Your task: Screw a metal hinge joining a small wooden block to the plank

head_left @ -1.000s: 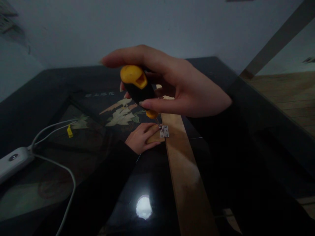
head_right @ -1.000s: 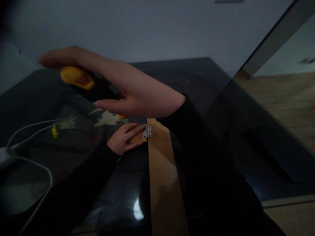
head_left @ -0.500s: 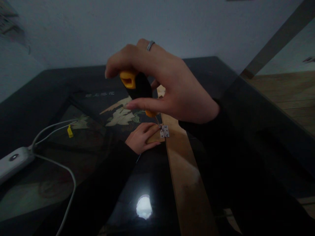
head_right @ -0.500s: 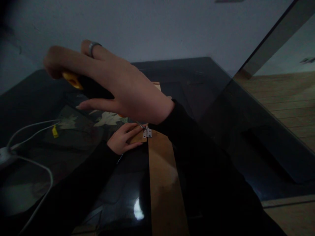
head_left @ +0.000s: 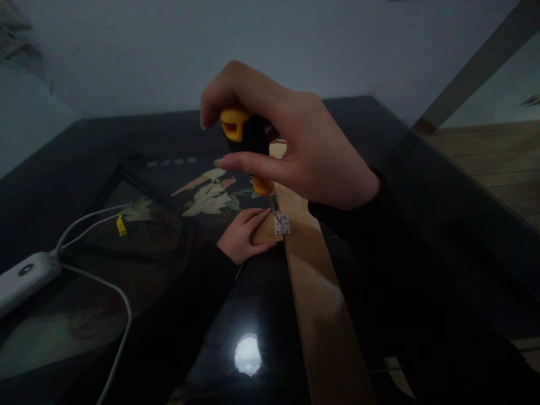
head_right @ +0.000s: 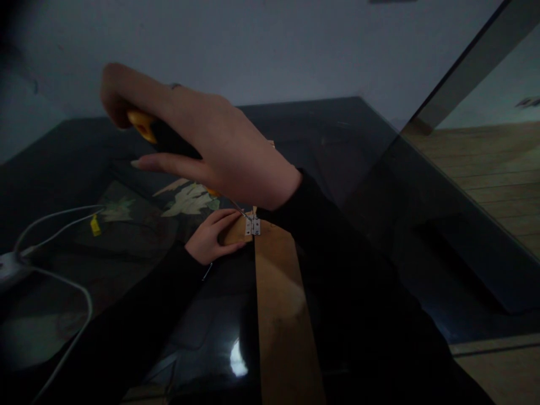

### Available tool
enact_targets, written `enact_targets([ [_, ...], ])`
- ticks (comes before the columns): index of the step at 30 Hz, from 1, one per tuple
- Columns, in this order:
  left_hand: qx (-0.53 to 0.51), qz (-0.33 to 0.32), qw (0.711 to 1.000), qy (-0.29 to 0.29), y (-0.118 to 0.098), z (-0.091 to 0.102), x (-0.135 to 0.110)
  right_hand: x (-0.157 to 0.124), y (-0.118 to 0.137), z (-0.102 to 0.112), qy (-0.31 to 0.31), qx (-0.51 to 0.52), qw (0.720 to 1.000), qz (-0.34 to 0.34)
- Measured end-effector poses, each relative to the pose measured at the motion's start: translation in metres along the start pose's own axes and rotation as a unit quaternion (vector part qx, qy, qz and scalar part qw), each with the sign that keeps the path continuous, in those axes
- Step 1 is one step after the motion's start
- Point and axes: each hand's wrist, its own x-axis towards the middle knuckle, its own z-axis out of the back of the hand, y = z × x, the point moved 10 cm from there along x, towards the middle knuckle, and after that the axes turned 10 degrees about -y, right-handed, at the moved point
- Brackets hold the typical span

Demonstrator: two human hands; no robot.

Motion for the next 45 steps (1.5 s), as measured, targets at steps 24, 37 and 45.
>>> enact_targets([
  [24, -0.033, 0.037, 0.999, 0.019, 0.003, -0.004, 0.001, -0.007, 0.005, 0.004, 0.066, 0.045, 0.997, 0.002],
  [37, -0.024, 0.021, 0.999, 0.01, 0.001, -0.002, 0.001, -0.008, 0.012, 0.009, 0.057, 0.08, 0.995, 0.015],
  [45, -0.022, 0.027, 0.999, 0.007, 0.002, -0.002, 0.001, -0.006, 0.002, 0.004, 0.02, 0.056, 0.998, 0.004],
])
